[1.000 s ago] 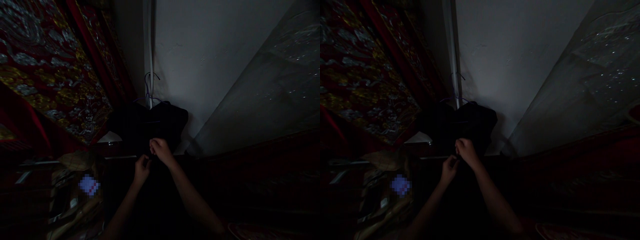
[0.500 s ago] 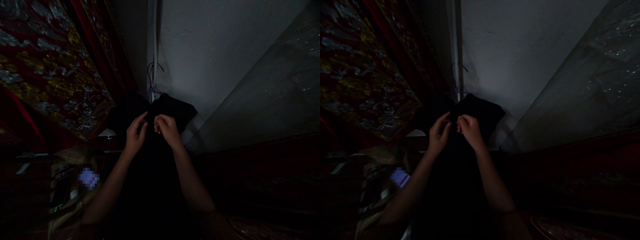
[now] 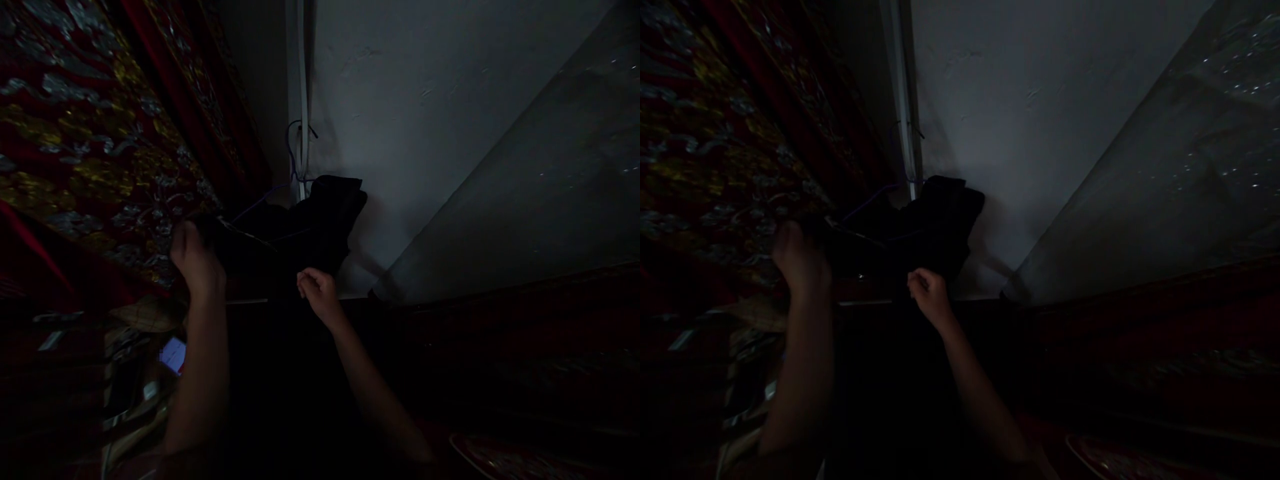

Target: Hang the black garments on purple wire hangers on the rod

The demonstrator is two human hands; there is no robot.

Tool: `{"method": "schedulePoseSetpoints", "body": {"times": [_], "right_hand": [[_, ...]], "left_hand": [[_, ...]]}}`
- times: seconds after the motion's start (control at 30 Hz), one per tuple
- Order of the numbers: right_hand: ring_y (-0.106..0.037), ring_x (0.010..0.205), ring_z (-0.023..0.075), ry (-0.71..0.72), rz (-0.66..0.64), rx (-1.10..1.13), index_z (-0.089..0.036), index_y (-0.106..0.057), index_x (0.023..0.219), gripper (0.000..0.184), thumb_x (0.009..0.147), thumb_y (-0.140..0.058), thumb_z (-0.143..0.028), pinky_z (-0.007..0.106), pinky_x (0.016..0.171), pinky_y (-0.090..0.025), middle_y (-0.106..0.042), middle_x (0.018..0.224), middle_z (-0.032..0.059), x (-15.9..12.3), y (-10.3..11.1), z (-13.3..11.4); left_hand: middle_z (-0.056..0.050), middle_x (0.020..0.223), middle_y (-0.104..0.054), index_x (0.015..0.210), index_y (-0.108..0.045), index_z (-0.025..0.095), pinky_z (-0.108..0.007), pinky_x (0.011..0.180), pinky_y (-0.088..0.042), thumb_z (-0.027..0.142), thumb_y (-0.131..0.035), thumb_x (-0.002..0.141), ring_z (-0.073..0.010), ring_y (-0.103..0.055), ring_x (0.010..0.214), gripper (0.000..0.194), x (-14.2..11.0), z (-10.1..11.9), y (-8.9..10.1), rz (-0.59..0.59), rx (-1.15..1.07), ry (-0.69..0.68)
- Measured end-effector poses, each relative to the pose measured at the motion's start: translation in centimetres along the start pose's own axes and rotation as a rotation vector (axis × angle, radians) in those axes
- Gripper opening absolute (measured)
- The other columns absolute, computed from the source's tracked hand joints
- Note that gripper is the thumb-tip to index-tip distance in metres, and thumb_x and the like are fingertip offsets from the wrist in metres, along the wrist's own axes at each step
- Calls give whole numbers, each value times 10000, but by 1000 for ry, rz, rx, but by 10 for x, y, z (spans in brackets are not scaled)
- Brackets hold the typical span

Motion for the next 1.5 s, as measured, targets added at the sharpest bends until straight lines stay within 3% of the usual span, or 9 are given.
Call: {"method": "schedulePoseSetpoints", "body": {"times": [0.13, 0.23, 0.43, 0.67, 0.77, 0.87, 1.07, 1.17, 1.5], "right_hand": [[-410, 473, 100, -84, 17, 140, -210, -514, 613, 250, 809, -543, -363, 234, 497, -327, -448, 502, -51, -33, -7, 6], [-404, 464, 101, -136, 39, 151, -211, -513, 606, 252, 793, -554, -374, 237, 492, -331, -453, 492, -50, -41, -1, 12], [-581, 652, 152, -102, 36, -84, -201, -600, 697, 262, 843, -604, -419, 271, 654, -462, -601, 652, -4, -36, 29, 15], [-633, 1106, 240, 93, -119, -90, -228, -631, 1210, 370, 858, -637, -339, 386, 982, -489, -702, 1138, 65, -43, 9, -8], [-664, 835, 218, 61, -99, -98, -212, -703, 917, 191, 871, -545, -309, 345, 797, -538, -712, 845, 24, -35, 15, -22], [-587, 609, 175, 40, -160, -161, -199, -652, 685, 158, 793, -565, -275, 276, 581, -491, -638, 643, -8, -12, 33, -40], [-639, 1031, 199, 310, 26, -255, -204, -700, 1078, 408, 694, -569, -161, 307, 924, -491, -712, 1116, 35, 69, 58, -49], [-649, 886, 216, 188, 68, -289, -165, -705, 886, 226, 740, -574, -275, 313, 817, -504, -724, 914, 49, 95, 59, -26], [-366, 496, 103, 194, 225, -539, -204, -417, 473, 394, 721, -590, -456, 240, 471, -223, -349, 489, -36, 86, 95, -39]], "left_hand": [[38, 611, -524, 701, -499, 184, -198, 640, -438, 160, -523, 868, -96, -538, 596, 171, -20, -61, 37, 51, -232, 676], [31, 592, -550, 689, -527, 175, -211, 611, -434, 150, -544, 847, -98, -547, 555, 161, -61, -88, 49, 22, -206, 776], [12, 787, -661, 838, -662, 174, -219, 742, -472, 307, -770, 748, -116, -627, 747, 194, -115, -66, 38, -109, -221, 638], [-51, 961, -675, 882, -720, 203, -324, 912, -489, 350, -683, 871, -207, -634, 960, 151, -151, 0, -13, -650, 149, 70], [-92, 1192, -650, 1053, -713, 220, -400, 1088, -404, 362, -690, 862, -261, -573, 1198, 239, -144, -2, -16, -715, 209, -59], [-93, 1147, -713, 1174, -697, 216, -392, 1025, -477, 416, -671, 870, -272, -642, 1126, 365, -135, -25, -4, -963, 230, 141], [-47, 979, -782, 1032, -753, 213, -341, 776, -561, 489, -608, 893, -267, -727, 844, 341, -118, -51, 39, -1338, 572, 243], [-66, 1065, -768, 1107, -723, 204, -341, 839, -535, 525, -590, 890, -272, -719, 915, 409, -91, -46, 58, -1393, 813, 185], [-90, 1036, -665, 887, -635, 196, -395, 957, -469, 381, -465, 903, -255, -629, 977, 251, 0, -8, 49, -1023, 1036, -242]]}}
Point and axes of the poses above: each hand's wrist, its own x-axis towards the middle knuckle, its own y-axis out of the back of the hand, z = x × y, the point moved 2 cm from there along x, towards the middle knuckle
